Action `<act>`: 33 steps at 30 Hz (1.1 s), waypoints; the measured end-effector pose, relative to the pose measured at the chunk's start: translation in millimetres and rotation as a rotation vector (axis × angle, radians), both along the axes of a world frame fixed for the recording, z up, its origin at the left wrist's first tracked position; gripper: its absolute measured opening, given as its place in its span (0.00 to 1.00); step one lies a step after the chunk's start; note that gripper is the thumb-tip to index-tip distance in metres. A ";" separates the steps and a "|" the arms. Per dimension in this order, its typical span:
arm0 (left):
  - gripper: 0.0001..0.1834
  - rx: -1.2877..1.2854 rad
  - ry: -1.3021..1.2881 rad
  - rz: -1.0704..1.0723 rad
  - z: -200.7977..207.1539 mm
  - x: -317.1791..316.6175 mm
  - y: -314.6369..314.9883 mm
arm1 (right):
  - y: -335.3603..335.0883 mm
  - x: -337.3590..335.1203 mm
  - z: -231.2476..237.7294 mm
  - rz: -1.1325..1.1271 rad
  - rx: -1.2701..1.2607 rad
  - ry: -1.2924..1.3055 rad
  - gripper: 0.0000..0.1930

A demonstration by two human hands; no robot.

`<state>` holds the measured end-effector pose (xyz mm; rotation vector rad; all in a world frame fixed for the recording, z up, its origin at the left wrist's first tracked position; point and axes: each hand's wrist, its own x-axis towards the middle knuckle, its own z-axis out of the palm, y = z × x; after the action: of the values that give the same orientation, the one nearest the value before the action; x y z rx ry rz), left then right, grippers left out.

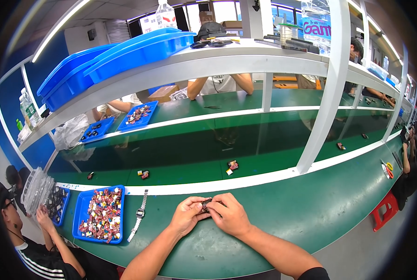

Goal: Assembling small electronic components on a factory production line.

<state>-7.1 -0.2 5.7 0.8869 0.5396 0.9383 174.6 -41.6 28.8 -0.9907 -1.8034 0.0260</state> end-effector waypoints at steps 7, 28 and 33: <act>0.12 -0.017 0.023 0.003 0.1 -1.1 -0.6 | 1.6 0.9 2.6 0.011 -0.007 -0.051 0.10; 0.11 -0.022 0.059 -0.010 -2.0 -1.6 0.3 | 6.7 3.3 0.1 -0.047 0.074 -0.225 0.06; 0.12 -0.021 0.054 -0.003 0.7 -0.4 -1.8 | 4.0 7.1 12.0 -0.017 0.106 -0.281 0.07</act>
<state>-7.6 -2.0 6.4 0.8963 0.5936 0.9062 181.8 -37.6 40.8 -0.9701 -2.0284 -0.2275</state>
